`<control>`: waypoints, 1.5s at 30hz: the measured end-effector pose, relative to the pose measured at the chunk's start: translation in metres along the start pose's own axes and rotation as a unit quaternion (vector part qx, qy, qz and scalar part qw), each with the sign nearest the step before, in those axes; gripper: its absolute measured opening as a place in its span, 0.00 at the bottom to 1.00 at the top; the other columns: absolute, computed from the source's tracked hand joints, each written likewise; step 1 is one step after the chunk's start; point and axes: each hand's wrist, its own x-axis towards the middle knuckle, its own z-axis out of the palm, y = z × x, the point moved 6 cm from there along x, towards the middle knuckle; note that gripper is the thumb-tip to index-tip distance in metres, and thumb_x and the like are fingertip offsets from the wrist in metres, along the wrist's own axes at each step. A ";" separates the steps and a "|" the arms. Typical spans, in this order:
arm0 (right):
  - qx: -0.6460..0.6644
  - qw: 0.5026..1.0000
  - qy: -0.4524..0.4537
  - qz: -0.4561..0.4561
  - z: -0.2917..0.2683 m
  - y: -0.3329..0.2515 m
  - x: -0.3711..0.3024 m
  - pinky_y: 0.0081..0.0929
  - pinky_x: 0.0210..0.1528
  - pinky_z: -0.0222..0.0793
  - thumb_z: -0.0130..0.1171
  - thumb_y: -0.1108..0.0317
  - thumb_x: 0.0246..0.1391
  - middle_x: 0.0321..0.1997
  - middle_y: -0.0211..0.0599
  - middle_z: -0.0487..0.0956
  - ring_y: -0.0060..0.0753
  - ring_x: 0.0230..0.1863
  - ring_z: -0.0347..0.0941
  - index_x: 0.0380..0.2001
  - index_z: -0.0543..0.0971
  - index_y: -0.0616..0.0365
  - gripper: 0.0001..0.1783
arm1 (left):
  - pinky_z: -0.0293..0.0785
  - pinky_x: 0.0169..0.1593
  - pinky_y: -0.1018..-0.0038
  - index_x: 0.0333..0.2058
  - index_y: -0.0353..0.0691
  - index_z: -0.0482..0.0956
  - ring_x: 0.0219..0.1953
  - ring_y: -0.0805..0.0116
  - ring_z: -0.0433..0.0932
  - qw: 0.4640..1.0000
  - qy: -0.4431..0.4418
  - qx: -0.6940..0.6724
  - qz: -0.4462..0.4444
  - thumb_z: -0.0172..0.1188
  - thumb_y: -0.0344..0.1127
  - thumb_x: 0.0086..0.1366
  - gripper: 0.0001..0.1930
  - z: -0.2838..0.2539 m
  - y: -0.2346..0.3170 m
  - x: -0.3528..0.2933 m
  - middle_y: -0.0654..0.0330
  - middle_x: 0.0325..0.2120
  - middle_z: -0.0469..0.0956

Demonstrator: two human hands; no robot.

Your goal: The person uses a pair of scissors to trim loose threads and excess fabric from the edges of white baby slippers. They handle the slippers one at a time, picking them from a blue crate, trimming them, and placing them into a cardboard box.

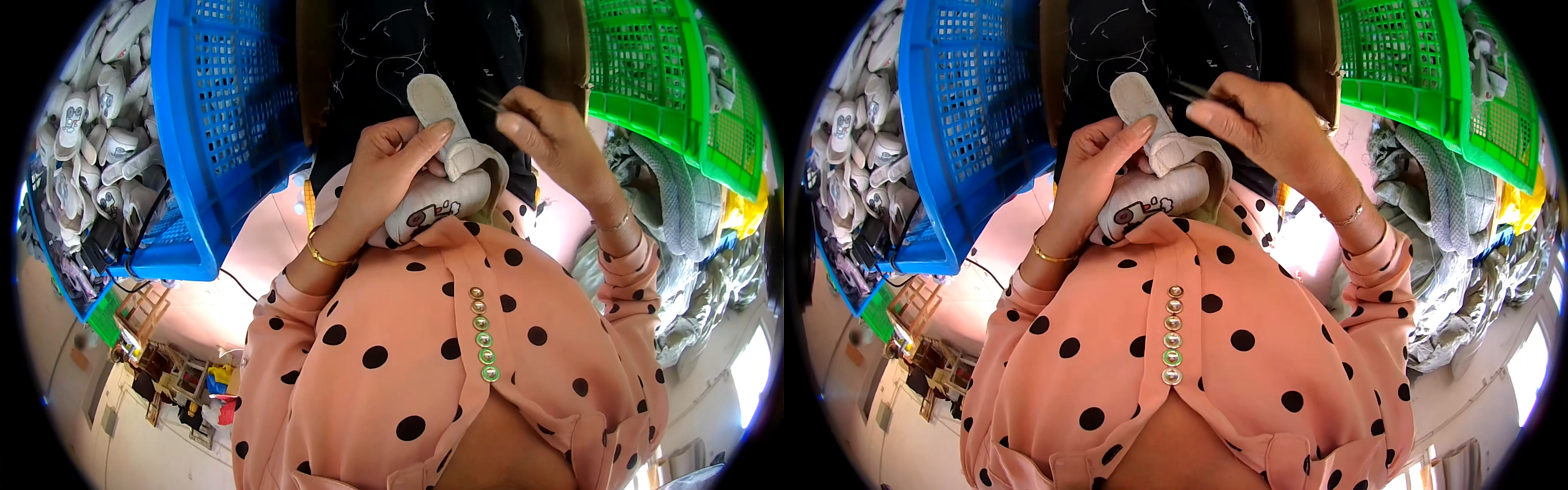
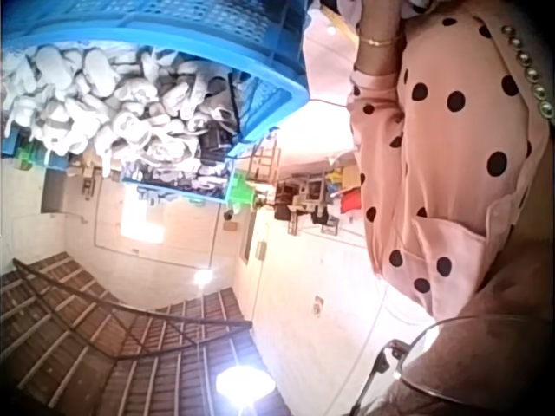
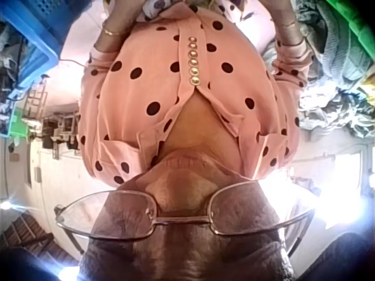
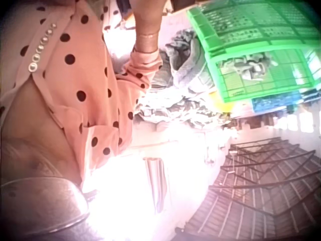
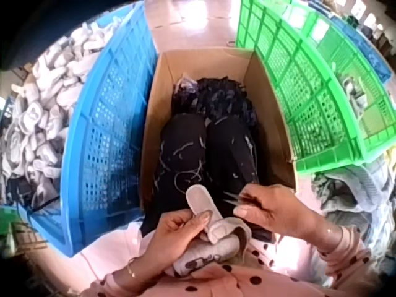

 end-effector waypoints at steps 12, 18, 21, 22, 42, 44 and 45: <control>0.205 0.972 -0.076 0.082 0.035 0.005 -0.007 0.17 0.37 0.68 0.63 0.63 0.60 0.28 0.26 0.75 0.13 0.33 0.65 0.40 0.78 0.66 0.15 | 0.72 0.36 0.85 0.34 0.34 0.80 0.30 0.82 0.76 0.966 -0.042 0.243 0.073 0.61 0.31 0.67 0.06 -0.003 0.027 -0.004 0.64 0.26 0.79; 0.215 0.971 -0.055 0.085 0.036 0.014 -0.007 0.19 0.34 0.67 0.63 0.63 0.60 0.26 0.28 0.74 0.14 0.30 0.64 0.39 0.78 0.65 0.15 | 0.73 0.43 0.82 0.35 0.33 0.77 0.32 0.78 0.77 0.960 0.091 0.159 0.213 0.56 0.28 0.69 0.05 -0.025 0.048 0.001 0.63 0.27 0.79; 0.191 0.978 -0.041 0.080 0.037 0.014 -0.008 0.20 0.32 0.67 0.62 0.62 0.59 0.25 0.31 0.74 0.17 0.28 0.66 0.38 0.78 0.65 0.15 | 0.79 0.37 0.80 0.39 0.32 0.78 0.30 0.79 0.79 0.986 0.045 0.088 0.131 0.60 0.30 0.67 0.07 0.001 0.046 0.005 0.61 0.29 0.81; 0.179 0.980 -0.035 0.077 0.037 0.013 -0.007 0.21 0.32 0.67 0.62 0.62 0.59 0.24 0.32 0.74 0.18 0.27 0.67 0.38 0.78 0.65 0.15 | 0.79 0.38 0.80 0.40 0.32 0.79 0.30 0.79 0.79 0.990 0.024 0.093 0.104 0.61 0.30 0.67 0.08 0.002 0.044 0.005 0.61 0.30 0.81; 0.452 0.890 -0.028 0.060 0.022 -0.004 0.017 0.16 0.21 0.49 0.54 0.63 0.67 0.18 0.19 0.59 0.12 0.21 0.52 0.37 0.73 0.60 0.10 | 0.73 0.30 0.82 0.33 0.34 0.78 0.25 0.79 0.78 0.934 0.049 0.238 0.263 0.53 0.32 0.72 0.10 0.005 0.062 0.013 0.62 0.22 0.79; 0.460 0.884 -0.027 0.080 0.022 -0.004 0.017 0.15 0.22 0.47 0.52 0.63 0.68 0.17 0.19 0.58 0.12 0.20 0.50 0.38 0.73 0.59 0.10 | 0.74 0.34 0.81 0.33 0.35 0.78 0.27 0.76 0.79 0.946 0.090 0.171 0.260 0.52 0.32 0.72 0.10 -0.008 0.067 0.019 0.60 0.22 0.80; 0.457 0.885 -0.026 0.085 0.023 -0.004 0.017 0.15 0.22 0.47 0.51 0.62 0.68 0.17 0.19 0.59 0.12 0.20 0.50 0.38 0.73 0.59 0.11 | 0.75 0.39 0.81 0.40 0.35 0.78 0.33 0.74 0.80 0.939 0.087 0.216 0.253 0.52 0.33 0.72 0.08 -0.016 0.064 0.023 0.59 0.30 0.82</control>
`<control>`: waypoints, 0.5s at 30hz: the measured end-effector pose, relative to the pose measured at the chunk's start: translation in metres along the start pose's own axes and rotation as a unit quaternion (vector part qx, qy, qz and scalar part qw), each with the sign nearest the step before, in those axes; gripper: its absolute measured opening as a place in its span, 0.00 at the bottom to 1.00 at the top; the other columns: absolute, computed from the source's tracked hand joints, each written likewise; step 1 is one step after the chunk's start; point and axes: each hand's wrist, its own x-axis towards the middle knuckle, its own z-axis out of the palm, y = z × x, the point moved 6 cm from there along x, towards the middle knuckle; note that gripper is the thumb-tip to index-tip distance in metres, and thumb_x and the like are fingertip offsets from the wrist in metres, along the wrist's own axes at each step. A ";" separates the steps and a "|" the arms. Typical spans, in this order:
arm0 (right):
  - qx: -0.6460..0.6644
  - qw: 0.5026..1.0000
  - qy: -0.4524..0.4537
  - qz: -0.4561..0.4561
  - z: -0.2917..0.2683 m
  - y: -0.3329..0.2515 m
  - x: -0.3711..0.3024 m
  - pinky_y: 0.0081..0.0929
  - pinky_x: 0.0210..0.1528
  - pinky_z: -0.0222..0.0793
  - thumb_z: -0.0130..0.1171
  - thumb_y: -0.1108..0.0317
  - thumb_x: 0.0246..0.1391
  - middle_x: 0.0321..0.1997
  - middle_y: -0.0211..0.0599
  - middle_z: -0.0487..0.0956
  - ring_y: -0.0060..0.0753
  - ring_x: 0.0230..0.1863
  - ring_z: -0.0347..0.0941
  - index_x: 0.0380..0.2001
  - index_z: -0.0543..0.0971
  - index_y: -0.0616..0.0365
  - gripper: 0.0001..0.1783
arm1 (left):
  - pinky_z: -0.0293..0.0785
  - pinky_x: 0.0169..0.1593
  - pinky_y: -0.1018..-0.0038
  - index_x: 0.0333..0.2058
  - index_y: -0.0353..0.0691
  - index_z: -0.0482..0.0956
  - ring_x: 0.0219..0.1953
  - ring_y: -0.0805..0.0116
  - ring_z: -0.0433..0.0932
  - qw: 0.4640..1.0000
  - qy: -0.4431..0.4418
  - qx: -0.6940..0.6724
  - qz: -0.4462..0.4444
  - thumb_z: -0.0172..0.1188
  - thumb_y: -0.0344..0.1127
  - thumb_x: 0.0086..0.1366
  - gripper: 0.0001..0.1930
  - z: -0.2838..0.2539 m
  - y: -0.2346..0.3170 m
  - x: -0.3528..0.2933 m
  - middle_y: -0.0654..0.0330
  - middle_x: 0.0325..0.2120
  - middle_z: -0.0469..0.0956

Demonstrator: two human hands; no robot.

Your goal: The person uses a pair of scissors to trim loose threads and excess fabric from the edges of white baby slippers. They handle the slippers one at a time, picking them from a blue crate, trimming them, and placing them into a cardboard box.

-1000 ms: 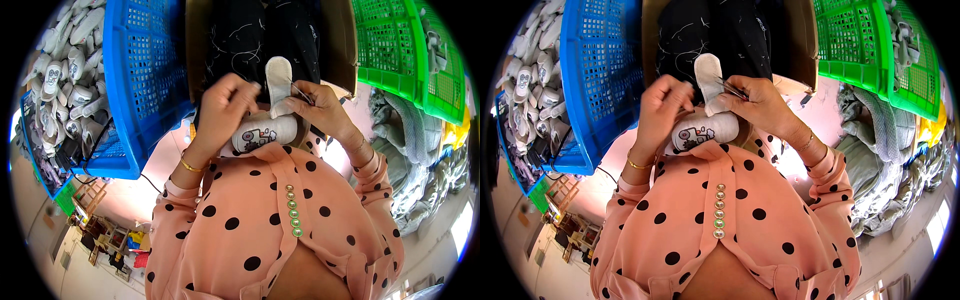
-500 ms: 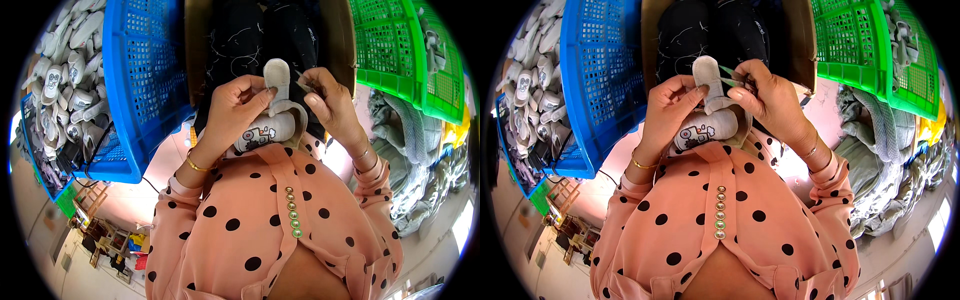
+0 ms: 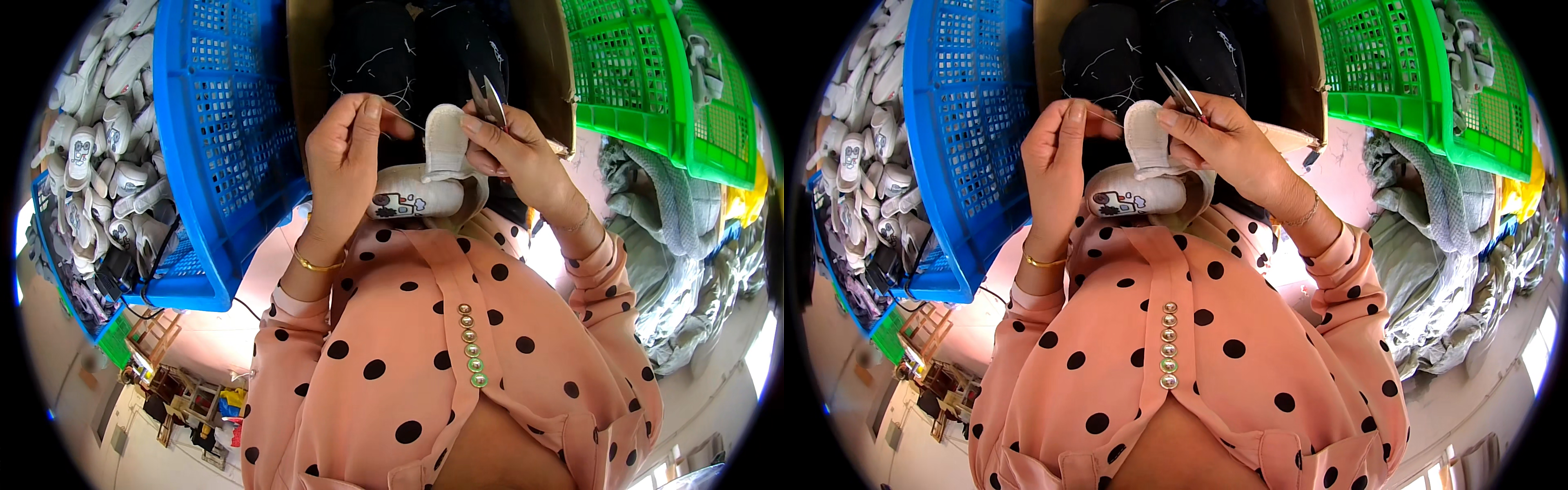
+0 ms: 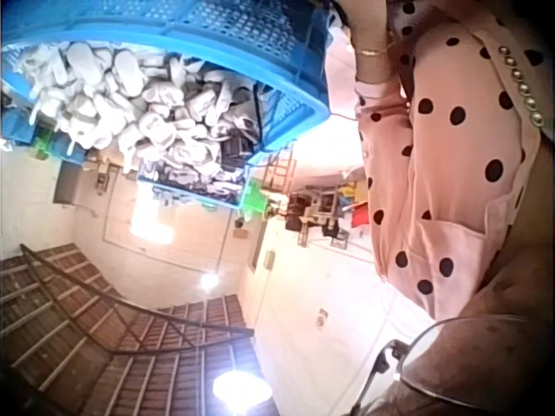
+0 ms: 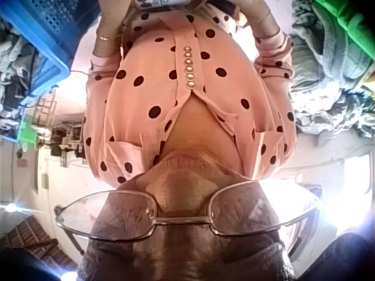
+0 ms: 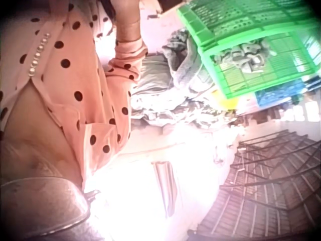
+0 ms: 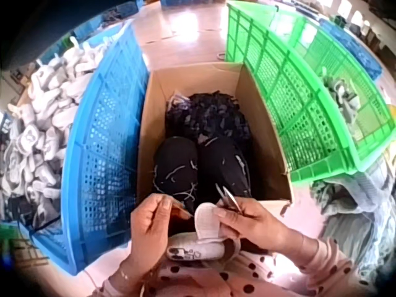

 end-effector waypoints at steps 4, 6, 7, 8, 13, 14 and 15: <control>-0.002 1.000 0.009 0.008 -0.001 0.003 0.004 0.16 0.23 0.47 0.51 0.61 0.68 0.17 0.19 0.58 0.13 0.20 0.49 0.38 0.73 0.59 0.12 | 0.73 0.46 0.78 0.51 0.34 0.74 0.43 0.75 0.76 0.987 0.047 0.135 0.080 0.59 0.35 0.69 0.15 -0.004 -0.005 0.002 0.58 0.45 0.78; -0.015 1.000 0.006 -0.008 -0.001 0.002 0.006 0.16 0.23 0.49 0.50 0.61 0.69 0.17 0.19 0.59 0.13 0.20 0.50 0.38 0.73 0.60 0.12 | 0.73 0.46 0.78 0.50 0.35 0.75 0.41 0.77 0.75 0.997 -0.056 -0.049 -0.024 0.61 0.35 0.67 0.16 0.009 -0.005 -0.004 0.60 0.42 0.78; -0.021 1.000 0.004 -0.015 -0.001 0.001 0.007 0.15 0.23 0.49 0.50 0.61 0.69 0.18 0.19 0.60 0.13 0.21 0.50 0.38 0.73 0.60 0.12 | 0.73 0.46 0.79 0.50 0.35 0.75 0.40 0.77 0.75 0.981 -0.107 -0.140 -0.076 0.62 0.35 0.67 0.16 0.017 -0.006 -0.008 0.61 0.40 0.78; -0.030 0.999 0.003 -0.018 -0.002 0.002 0.008 0.16 0.23 0.52 0.52 0.60 0.68 0.18 0.21 0.62 0.14 0.20 0.53 0.38 0.73 0.60 0.12 | 0.73 0.40 0.82 0.46 0.34 0.78 0.35 0.81 0.74 0.981 -0.119 -0.114 -0.102 0.63 0.35 0.66 0.13 0.022 -0.008 -0.011 0.65 0.32 0.79; -0.431 0.842 0.135 -0.294 -0.007 -0.030 -0.004 0.21 0.23 0.65 0.60 0.56 0.61 0.20 0.33 0.74 0.27 0.20 0.73 0.37 0.73 0.58 0.16 | 0.70 0.27 0.88 0.37 0.34 0.83 0.24 0.85 0.73 0.972 -0.053 -0.153 -0.172 0.63 0.35 0.66 0.09 0.019 -0.009 -0.008 0.67 0.23 0.79; -0.493 0.800 0.150 -0.309 -0.005 -0.039 -0.010 0.26 0.22 0.69 0.64 0.51 0.54 0.20 0.36 0.76 0.34 0.22 0.77 0.33 0.73 0.56 0.20 | 0.70 0.27 0.88 0.36 0.34 0.83 0.23 0.85 0.73 0.970 -0.047 -0.164 -0.175 0.63 0.35 0.66 0.09 0.018 -0.011 -0.008 0.66 0.23 0.79; -0.540 0.771 0.139 -0.308 -0.003 -0.039 -0.013 0.26 0.21 0.68 0.64 0.50 0.54 0.19 0.35 0.75 0.34 0.20 0.76 0.31 0.73 0.55 0.20 | 0.70 0.27 0.87 0.35 0.34 0.84 0.23 0.84 0.74 0.967 -0.041 -0.175 -0.178 0.64 0.34 0.65 0.08 0.016 -0.012 -0.008 0.66 0.23 0.80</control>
